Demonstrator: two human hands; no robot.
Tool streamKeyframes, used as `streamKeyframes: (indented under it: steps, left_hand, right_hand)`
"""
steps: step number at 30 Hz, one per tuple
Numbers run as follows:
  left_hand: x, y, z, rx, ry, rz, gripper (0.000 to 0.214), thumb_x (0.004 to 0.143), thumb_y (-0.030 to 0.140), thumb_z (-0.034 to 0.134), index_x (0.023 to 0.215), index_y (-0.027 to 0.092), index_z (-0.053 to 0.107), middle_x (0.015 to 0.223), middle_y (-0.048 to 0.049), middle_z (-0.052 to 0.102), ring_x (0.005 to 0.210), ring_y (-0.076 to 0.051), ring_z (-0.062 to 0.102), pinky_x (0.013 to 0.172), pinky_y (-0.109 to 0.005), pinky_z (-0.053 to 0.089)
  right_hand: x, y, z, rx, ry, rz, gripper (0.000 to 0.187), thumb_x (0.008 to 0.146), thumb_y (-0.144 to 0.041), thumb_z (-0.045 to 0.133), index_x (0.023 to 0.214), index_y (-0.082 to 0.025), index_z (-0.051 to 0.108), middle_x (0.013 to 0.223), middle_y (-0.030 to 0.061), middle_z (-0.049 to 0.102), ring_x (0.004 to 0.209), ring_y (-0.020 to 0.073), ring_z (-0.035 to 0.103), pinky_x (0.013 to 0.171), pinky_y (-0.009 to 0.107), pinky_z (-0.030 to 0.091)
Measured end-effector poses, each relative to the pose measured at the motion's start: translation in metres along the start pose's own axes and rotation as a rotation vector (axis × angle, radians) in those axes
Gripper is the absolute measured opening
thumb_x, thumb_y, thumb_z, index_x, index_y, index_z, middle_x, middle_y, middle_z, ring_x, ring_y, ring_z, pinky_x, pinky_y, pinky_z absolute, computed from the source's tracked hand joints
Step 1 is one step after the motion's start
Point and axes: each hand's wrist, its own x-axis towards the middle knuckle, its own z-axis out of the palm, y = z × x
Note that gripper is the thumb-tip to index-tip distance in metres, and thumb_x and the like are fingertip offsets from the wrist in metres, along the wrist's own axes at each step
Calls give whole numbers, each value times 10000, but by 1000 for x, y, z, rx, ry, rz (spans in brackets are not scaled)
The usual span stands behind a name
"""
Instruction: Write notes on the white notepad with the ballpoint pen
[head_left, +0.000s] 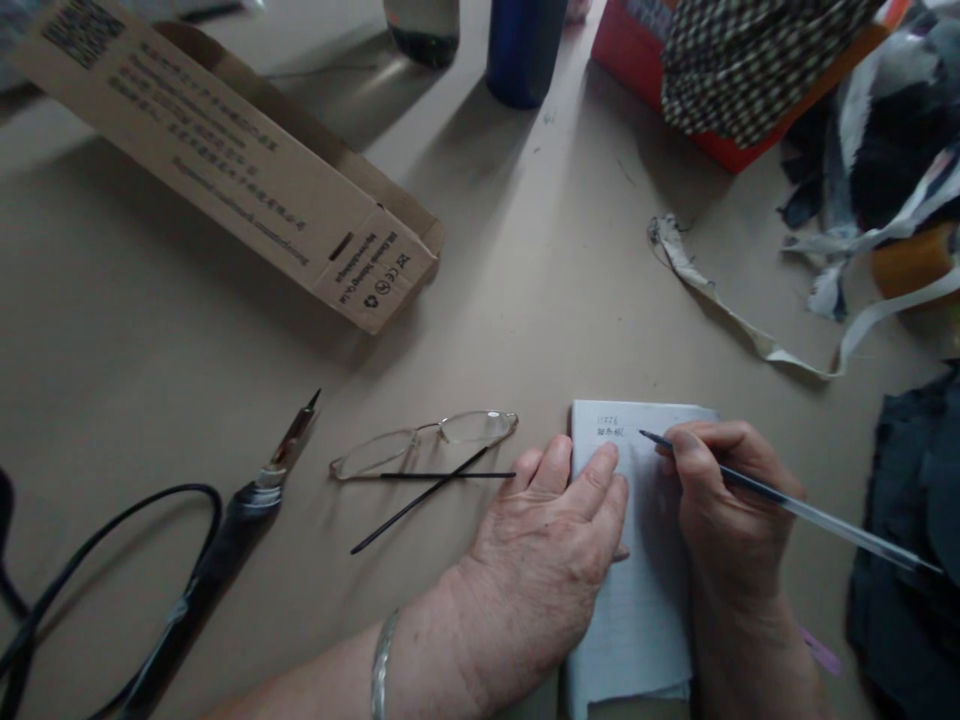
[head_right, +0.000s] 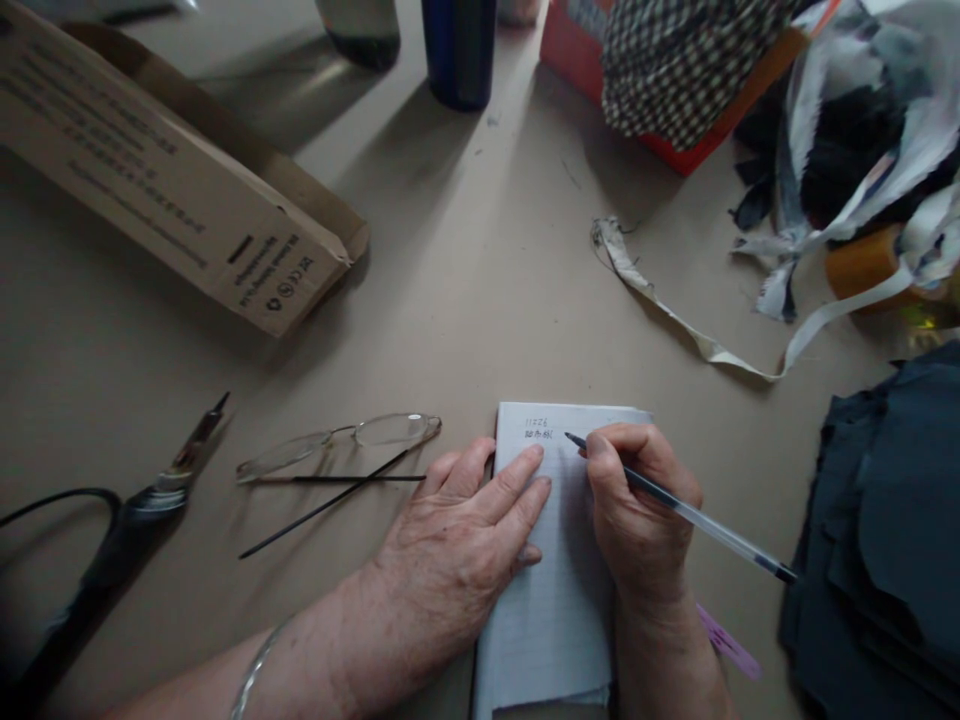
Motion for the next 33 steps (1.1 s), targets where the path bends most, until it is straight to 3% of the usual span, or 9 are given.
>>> streamKeyframes:
  steps: [7, 11, 16, 21, 26, 29, 33]
  left_hand:
    - [2, 0, -1, -31, -24, 6, 359, 936, 388, 454, 1238, 213, 541, 1400, -6, 505, 1211, -310, 391, 972, -424, 303]
    - [6, 0, -6, -47, -47, -8, 328, 937, 363, 452, 1205, 204, 553, 1391, -29, 504, 1190, -309, 399, 948, -430, 340]
    - [3, 2, -7, -26, -35, -15, 315, 929, 347, 465, 1199, 208, 553, 1370, -58, 514, 1205, -299, 402, 972, -455, 356]
    - [1, -1, 4, 12, 23, -38, 261, 912, 289, 485, 1138, 232, 602, 1307, -31, 583, 1201, -312, 431, 970, -479, 382]
    - [5, -13, 18, 106, 102, 9, 284, 892, 223, 471, 1109, 249, 652, 1268, -18, 627, 1139, -313, 516, 921, -470, 435]
    - [6, -19, 24, 165, 89, 17, 317, 882, 209, 466, 1125, 259, 664, 1272, -24, 629, 1130, -329, 544, 895, -490, 464]
    - [7, -24, 29, 193, 67, 0, 339, 884, 224, 459, 1143, 284, 670, 1288, -13, 621, 1160, -321, 548, 925, -483, 473]
  right_hand:
    - [1, 4, 2, 125, 41, 92, 202, 835, -314, 641, 715, -156, 603, 634, -18, 584, 529, 95, 500, 528, 229, 395]
    - [-1, 14, 3, 180, 15, 113, 232, 861, -388, 597, 828, -158, 603, 633, -28, 565, 523, 93, 491, 508, 215, 383]
    - [-3, 24, 7, 5, -101, 93, 329, 931, -440, 446, 1018, -166, 607, 736, -1, 584, 630, 113, 533, 609, 234, 439]
    - [6, 14, 22, -99, -138, -51, 335, 931, -391, 409, 853, -163, 641, 756, 52, 646, 692, 149, 571, 681, 266, 449]
    - [15, -5, 16, -138, -178, -151, 269, 901, -300, 424, 798, -184, 643, 664, 20, 645, 598, 132, 582, 566, 214, 438]
    - [-7, -15, -9, -146, -160, -161, 235, 904, -245, 408, 861, -194, 634, 667, 5, 647, 571, 117, 598, 539, 190, 448]
    - [-75, -10, -35, -186, -72, -165, 175, 901, -233, 436, 913, -218, 610, 776, 27, 680, 713, 148, 667, 647, 211, 515]
